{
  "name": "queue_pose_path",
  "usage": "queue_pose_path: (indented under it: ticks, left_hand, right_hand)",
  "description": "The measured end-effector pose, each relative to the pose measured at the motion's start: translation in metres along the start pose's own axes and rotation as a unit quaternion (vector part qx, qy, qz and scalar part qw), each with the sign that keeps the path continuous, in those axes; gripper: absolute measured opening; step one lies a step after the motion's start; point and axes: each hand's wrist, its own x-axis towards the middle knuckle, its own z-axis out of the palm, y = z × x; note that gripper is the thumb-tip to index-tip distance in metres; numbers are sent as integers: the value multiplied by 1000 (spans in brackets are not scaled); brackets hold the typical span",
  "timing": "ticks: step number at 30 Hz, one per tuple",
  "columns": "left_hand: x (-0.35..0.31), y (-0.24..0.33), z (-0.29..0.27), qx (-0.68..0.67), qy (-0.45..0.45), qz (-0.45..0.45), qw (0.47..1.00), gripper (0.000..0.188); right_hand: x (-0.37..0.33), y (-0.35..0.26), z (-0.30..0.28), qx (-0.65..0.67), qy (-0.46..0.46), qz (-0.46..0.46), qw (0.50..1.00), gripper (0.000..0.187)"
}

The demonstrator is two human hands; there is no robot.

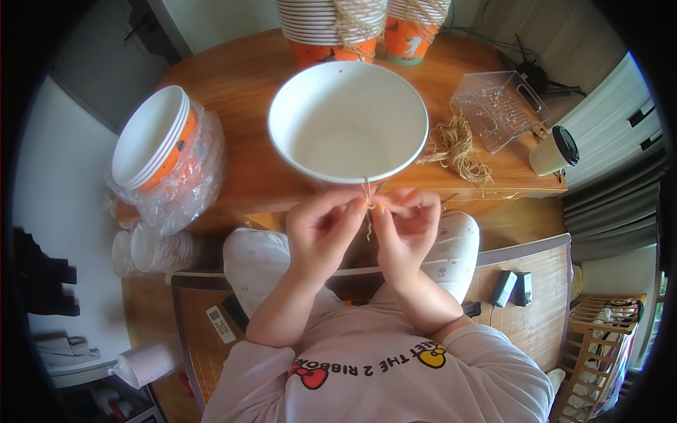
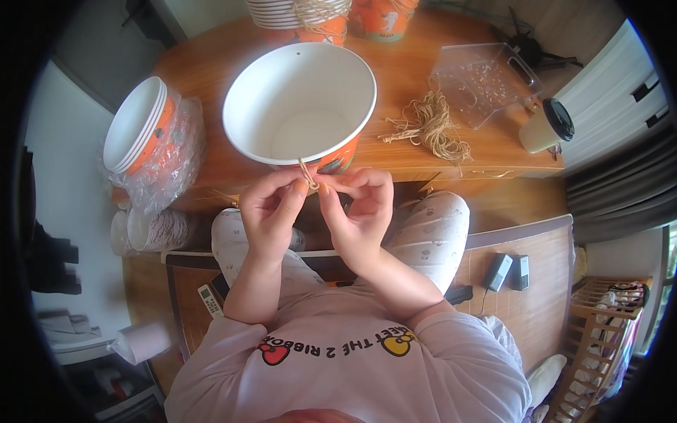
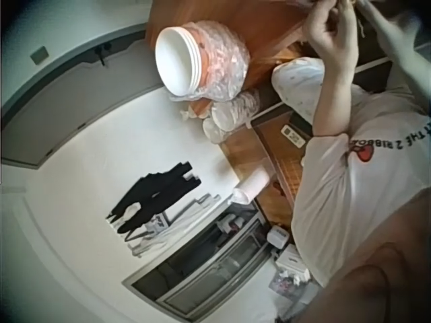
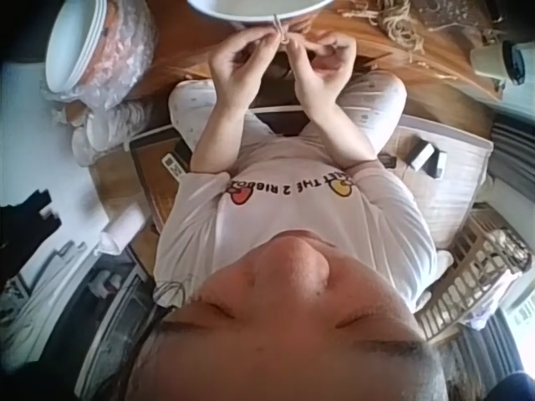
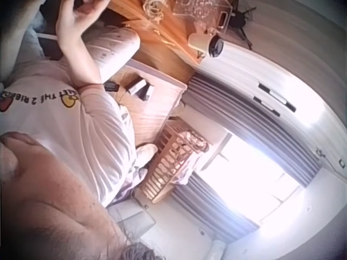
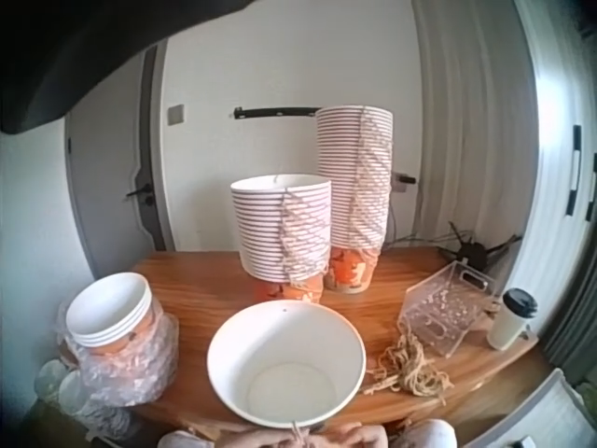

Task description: The person is tying thin brown strings onto the rims of orange-and-white paper cups for packaging or decoration.

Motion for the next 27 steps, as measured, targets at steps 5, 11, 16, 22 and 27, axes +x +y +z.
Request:
queue_pose_path:
  ticks: [5,11,16,22,27]
  left_hand:
    - [-2,-10,-8,12,-10,-28,999,14]
    - [-4,-19,-5,83,-1,44,996,12]
    - [-1,-15,-7,101,-12,73,992,11]
    - [-1,-9,-9,54,-8,21,998,12]
    - [-1,-3,1,29,45,-16,998,10]
  right_hand:
    - [1,4,1,10,-20,46,999,33]
    - [1,5,-2,-9,-42,62,997,32]
    - [0,6,-4,-2,-52,74,996,34]
    - [-2,3,-5,22,-82,71,994,37]
    - [1,-2,-10,49,-117,79,989,39]
